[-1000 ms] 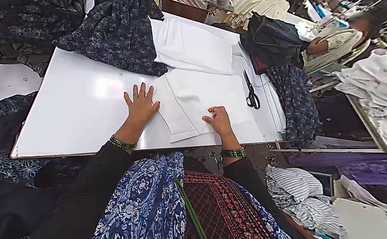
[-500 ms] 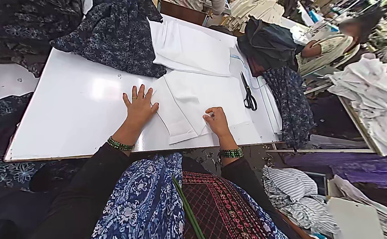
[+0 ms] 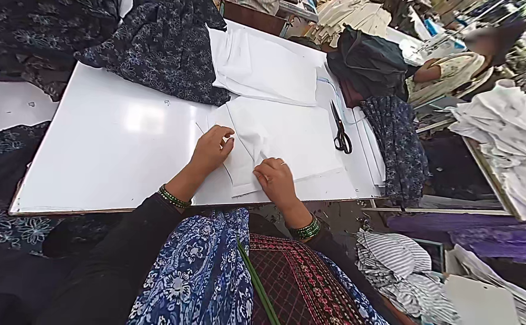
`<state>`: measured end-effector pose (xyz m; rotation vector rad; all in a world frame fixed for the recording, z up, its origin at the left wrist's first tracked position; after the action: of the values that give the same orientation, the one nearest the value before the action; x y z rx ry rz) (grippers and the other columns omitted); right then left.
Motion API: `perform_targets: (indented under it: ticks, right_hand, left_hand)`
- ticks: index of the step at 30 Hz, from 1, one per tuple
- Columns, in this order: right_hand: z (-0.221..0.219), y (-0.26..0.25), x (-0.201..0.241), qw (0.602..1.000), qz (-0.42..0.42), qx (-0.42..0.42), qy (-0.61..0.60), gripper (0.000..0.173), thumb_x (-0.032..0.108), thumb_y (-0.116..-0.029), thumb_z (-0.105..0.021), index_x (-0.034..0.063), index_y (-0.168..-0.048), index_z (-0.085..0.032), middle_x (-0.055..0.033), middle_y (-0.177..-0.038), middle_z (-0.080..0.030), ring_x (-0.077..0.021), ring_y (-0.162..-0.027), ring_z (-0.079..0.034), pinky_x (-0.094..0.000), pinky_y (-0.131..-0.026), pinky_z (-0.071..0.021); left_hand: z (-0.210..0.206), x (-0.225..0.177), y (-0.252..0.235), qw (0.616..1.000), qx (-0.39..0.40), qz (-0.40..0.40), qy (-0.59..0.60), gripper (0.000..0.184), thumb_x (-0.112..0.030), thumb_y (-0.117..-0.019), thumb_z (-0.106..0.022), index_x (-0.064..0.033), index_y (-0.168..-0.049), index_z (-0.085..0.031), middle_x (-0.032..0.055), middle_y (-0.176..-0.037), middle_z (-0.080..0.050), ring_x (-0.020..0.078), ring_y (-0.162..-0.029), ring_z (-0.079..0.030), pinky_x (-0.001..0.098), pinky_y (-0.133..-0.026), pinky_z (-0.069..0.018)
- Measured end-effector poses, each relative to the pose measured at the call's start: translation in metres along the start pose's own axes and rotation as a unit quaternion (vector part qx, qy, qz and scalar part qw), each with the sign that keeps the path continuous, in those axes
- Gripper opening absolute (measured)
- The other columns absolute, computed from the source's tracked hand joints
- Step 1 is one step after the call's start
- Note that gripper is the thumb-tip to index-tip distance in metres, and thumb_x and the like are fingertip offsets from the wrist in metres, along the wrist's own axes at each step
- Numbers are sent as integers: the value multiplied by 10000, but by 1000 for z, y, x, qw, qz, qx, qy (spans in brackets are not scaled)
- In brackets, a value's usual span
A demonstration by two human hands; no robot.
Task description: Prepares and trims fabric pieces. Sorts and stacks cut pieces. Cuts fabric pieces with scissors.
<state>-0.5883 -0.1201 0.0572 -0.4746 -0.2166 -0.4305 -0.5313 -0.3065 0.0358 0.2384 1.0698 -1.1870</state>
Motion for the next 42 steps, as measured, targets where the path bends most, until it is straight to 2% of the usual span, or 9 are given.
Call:
perform_targets:
  ticks: [5,9,12,18,24,30,33,38,42]
  right_hand:
    - [-32,8,40,992,92,74,-49,173,102,-949,-605,19,-874,-736,-147,-888,-741,-324,-841,-726,-468,-701,-560]
    - [-42,10,45,988,111,96,-57,159,82,-943,-605,24,-862,-729,-145,-863,-729,-322,-821,-722,-450,-688,-565]
    - [-38,12,42,986,107,99,-85,158,54,-937,-595,22,-916,-748,-142,-854,-733,-322,-814,-723,-446,-711,-572]
    - [-31,21,31,980,78,99,-157,191,-6,-900,-593,-6,-1022,-741,-136,-923,-761,-310,-857,-729,-426,-797,-571]
    - [-33,23,34,978,100,98,-156,219,0,-893,-562,7,-1026,-735,-104,-912,-768,-283,-832,-724,-406,-775,-564]
    - [-34,25,35,976,112,95,-159,202,9,-900,-562,5,-1013,-730,-98,-902,-770,-260,-825,-728,-379,-783,-567]
    - [-34,24,35,976,110,100,-158,230,10,-893,-536,8,-1018,-730,-94,-911,-773,-262,-840,-730,-382,-787,-565]
    - [-34,28,33,975,106,102,-165,235,-2,-891,-529,9,-1009,-731,-99,-919,-771,-267,-857,-730,-397,-802,-563]
    - [-33,30,32,975,126,82,-164,229,2,-894,-520,33,-974,-732,-93,-873,-758,-252,-834,-721,-374,-776,-556]
  left_hand:
    - [-15,-2,-6,981,106,155,44,683,-320,-1009,-653,28,-1519,-360,265,-1155,-646,368,-889,-684,551,-830,-557]
    - [-6,2,-8,975,93,196,-44,866,-120,-931,-710,-45,-1618,-187,302,-1252,-604,472,-981,-663,630,-835,-533]
    - [4,1,-10,975,63,190,-101,826,-37,-932,-651,-25,-1617,-190,319,-1358,-535,514,-1017,-650,648,-816,-531]
    - [-5,14,-19,982,57,135,-121,1026,-497,-861,-771,-37,-1612,-244,289,-1525,-433,514,-1307,-499,699,-964,-421]
    - [-13,18,-21,972,88,139,-169,853,-251,-922,-706,-58,-1618,-253,275,-1517,-457,475,-1403,-425,690,-1032,-344]
    - [-16,26,-19,975,84,133,-159,1020,-564,-891,-704,-61,-1629,-211,262,-1539,-444,446,-1468,-366,734,-1157,-157]
    - [-15,28,-21,972,93,154,-153,920,-328,-920,-719,-67,-1633,-200,269,-1557,-418,447,-1493,-325,740,-1161,-121]
    - [-2,24,-20,986,2,81,-145,714,-117,-915,-667,-17,-1559,-375,262,-1549,-442,479,-1502,-295,751,-1154,-139]
    - [-7,-8,-2,989,-9,-109,-99,181,-70,-909,-655,57,-1026,-709,275,-1130,-689,485,-1170,-621,659,-1011,-435]
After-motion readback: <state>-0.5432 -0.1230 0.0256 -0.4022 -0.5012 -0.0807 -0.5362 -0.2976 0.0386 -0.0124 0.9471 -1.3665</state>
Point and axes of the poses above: each hand's wrist, its own y-axis away from the middle knuckle, its own z-axis out of the back of the hand, x = y × z, the point moved 6 cm from there along -y, towards the middle knuckle
